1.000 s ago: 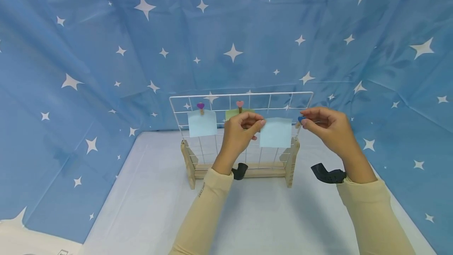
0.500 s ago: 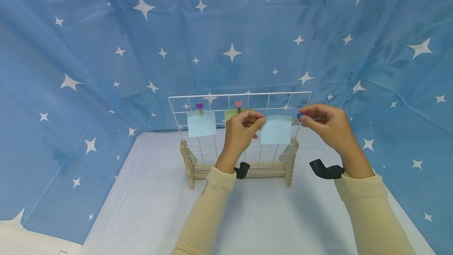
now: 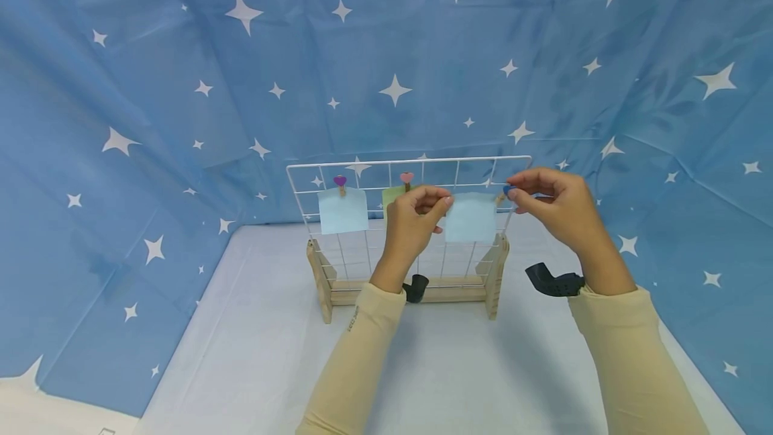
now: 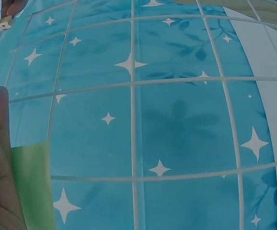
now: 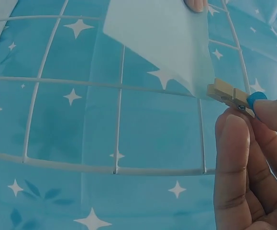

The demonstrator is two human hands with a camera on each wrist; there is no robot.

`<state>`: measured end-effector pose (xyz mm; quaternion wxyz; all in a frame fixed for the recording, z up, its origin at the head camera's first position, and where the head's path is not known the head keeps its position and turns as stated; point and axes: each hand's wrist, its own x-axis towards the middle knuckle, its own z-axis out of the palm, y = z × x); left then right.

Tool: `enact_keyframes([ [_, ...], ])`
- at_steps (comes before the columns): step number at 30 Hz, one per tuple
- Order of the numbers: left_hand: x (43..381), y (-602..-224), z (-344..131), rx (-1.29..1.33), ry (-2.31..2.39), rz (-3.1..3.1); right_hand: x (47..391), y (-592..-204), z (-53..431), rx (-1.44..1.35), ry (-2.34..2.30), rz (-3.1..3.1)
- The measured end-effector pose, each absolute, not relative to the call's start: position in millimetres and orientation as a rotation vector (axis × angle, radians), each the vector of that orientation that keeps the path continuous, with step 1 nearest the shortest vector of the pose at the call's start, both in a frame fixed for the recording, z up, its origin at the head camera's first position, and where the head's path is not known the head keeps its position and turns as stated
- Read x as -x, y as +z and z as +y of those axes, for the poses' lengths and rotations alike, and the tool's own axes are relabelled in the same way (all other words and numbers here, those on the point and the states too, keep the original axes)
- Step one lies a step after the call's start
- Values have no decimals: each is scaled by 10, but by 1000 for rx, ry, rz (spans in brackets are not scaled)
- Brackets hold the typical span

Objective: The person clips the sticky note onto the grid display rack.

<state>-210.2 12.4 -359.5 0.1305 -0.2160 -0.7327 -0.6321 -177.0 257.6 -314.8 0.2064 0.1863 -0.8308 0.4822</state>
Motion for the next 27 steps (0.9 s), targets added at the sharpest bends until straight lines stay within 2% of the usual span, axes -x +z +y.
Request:
enact_keyframes([
  [27,2154,-3564,218,603,-1727,-2068,1879,-3077,2394,-497,1252,-2198],
])
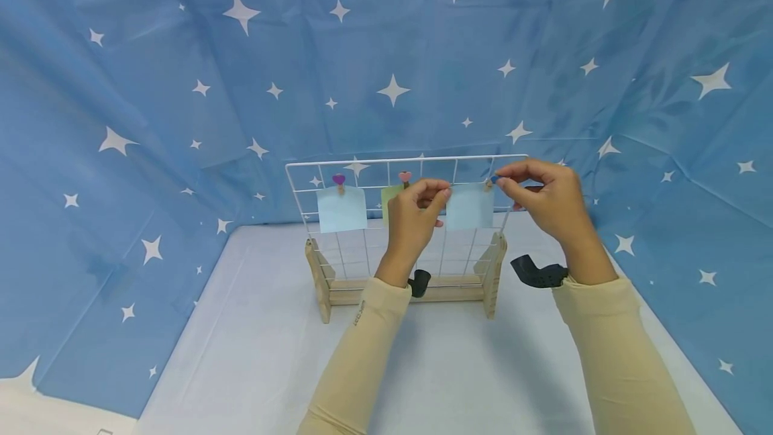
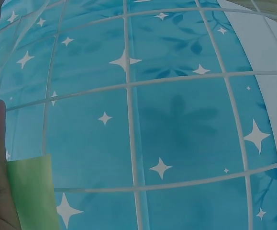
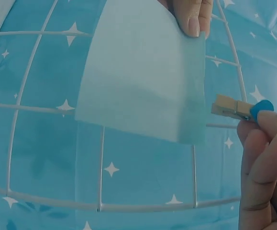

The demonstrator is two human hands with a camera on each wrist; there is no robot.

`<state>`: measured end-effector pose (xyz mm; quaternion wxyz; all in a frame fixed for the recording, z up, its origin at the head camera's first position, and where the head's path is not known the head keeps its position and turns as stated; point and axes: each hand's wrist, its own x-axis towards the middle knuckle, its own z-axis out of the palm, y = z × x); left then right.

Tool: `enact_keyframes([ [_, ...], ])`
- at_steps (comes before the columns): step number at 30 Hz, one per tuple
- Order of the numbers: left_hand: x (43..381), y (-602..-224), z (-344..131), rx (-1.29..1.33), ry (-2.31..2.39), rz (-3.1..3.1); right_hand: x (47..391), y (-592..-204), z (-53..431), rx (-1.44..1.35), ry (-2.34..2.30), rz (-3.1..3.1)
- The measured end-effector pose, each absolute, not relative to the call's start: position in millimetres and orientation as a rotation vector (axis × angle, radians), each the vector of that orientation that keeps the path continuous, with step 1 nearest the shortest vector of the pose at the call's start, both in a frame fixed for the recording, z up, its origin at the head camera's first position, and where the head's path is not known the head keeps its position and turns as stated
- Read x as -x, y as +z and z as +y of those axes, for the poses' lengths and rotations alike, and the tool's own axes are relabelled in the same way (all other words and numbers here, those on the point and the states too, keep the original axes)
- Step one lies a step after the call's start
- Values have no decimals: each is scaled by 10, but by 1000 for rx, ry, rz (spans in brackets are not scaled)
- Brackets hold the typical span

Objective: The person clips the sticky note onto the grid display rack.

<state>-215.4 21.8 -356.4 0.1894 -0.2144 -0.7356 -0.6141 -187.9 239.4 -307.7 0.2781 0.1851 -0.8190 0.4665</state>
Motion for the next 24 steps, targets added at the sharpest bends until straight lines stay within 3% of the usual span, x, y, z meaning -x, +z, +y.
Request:
enact_keyframes([
  [24,2162,-3596,296,576,-1594,-2033,1883,-2975,2006,-449,821,-2306],
])
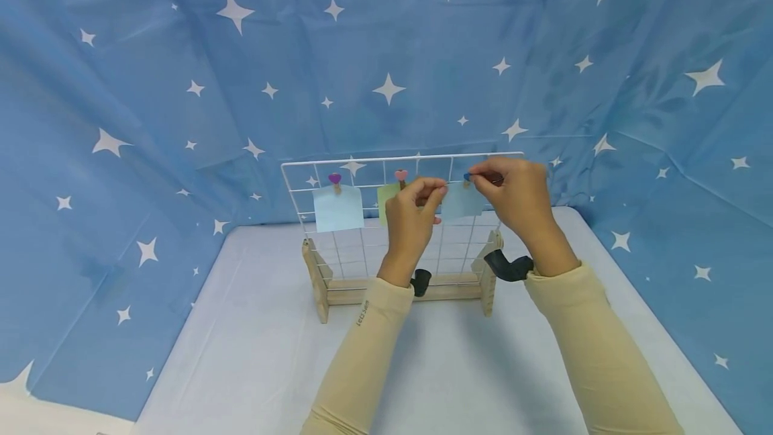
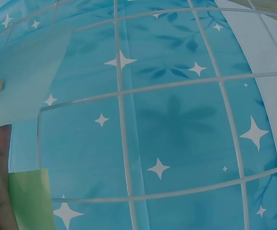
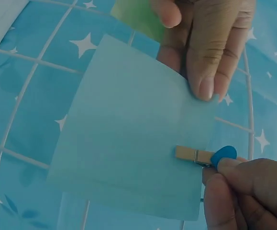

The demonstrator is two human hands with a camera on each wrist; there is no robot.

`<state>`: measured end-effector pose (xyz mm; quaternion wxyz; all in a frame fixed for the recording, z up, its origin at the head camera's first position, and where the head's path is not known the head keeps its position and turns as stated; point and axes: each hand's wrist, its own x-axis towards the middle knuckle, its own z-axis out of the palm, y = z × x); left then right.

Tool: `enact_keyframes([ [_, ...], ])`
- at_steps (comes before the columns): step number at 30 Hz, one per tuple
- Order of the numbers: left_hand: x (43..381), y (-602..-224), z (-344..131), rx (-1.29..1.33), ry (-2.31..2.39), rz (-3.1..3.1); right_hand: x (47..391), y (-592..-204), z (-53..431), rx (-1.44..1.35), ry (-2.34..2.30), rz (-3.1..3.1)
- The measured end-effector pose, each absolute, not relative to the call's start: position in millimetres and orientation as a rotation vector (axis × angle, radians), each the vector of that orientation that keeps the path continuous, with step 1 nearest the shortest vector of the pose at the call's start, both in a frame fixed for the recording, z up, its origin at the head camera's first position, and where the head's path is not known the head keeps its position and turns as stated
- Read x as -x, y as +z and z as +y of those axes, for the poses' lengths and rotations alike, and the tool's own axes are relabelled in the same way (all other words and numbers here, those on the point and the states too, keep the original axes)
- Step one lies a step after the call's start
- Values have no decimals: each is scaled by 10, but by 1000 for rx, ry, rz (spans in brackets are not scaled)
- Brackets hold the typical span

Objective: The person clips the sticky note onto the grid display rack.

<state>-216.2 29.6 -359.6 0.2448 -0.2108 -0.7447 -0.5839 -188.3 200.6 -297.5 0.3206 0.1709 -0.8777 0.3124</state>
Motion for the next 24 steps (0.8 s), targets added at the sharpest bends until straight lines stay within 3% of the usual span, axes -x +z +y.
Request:
enact_keyframes([
  [15,2043,-3611,207,567,-1469,-2057,1883,-3024,1928,-308,730,-2260],
  [24,1844,-3695,-84,503,-1439,-2044,1871,-3203,2022,-287,804,-2159],
])
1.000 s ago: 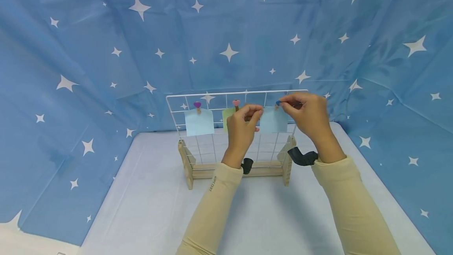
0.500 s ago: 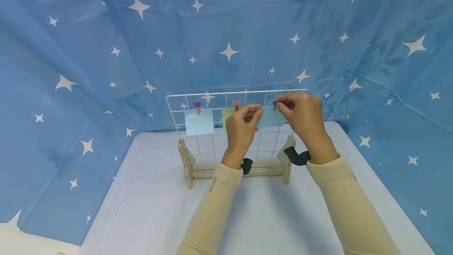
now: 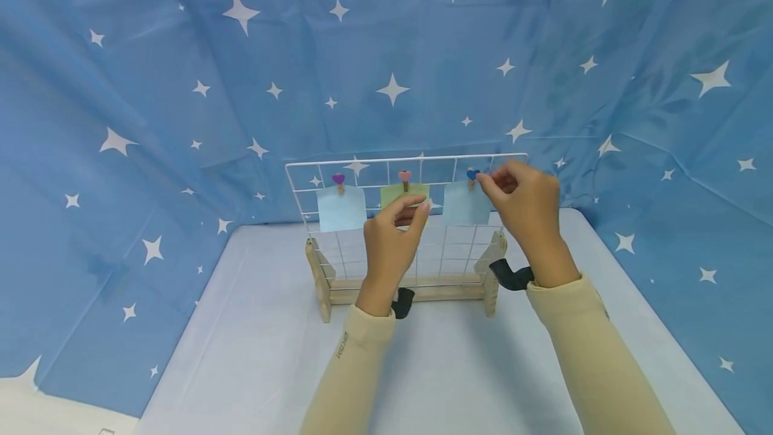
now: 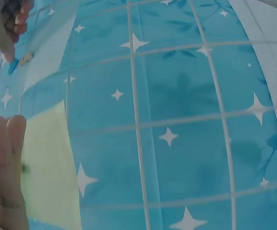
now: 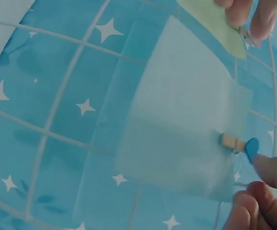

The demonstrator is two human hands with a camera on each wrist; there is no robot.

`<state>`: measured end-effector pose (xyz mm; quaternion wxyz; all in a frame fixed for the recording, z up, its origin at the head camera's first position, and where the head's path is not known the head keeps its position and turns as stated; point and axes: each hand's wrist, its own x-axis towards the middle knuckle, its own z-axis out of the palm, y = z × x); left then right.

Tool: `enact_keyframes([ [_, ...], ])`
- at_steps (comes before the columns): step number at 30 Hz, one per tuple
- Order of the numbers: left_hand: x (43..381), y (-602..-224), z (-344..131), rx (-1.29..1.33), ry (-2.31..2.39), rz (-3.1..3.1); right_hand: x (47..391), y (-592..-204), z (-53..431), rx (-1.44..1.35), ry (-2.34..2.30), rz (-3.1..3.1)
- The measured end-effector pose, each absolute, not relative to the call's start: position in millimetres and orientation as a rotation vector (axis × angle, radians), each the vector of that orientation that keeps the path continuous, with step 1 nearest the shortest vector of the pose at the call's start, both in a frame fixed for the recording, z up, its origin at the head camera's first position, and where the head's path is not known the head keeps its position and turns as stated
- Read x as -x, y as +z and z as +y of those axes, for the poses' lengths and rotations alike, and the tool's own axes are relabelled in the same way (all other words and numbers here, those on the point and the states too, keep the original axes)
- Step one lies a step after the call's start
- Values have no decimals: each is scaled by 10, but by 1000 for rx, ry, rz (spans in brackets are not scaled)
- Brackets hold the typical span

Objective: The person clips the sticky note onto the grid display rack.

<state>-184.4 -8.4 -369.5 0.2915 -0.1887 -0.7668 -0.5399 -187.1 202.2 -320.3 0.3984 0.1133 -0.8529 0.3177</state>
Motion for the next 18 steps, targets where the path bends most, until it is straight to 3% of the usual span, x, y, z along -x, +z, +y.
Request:
enact_keyframes([
  [18,1481,-4350,-1017,352,-1089,-1987,1458,-3857,2295,-236,844,-2173],
])
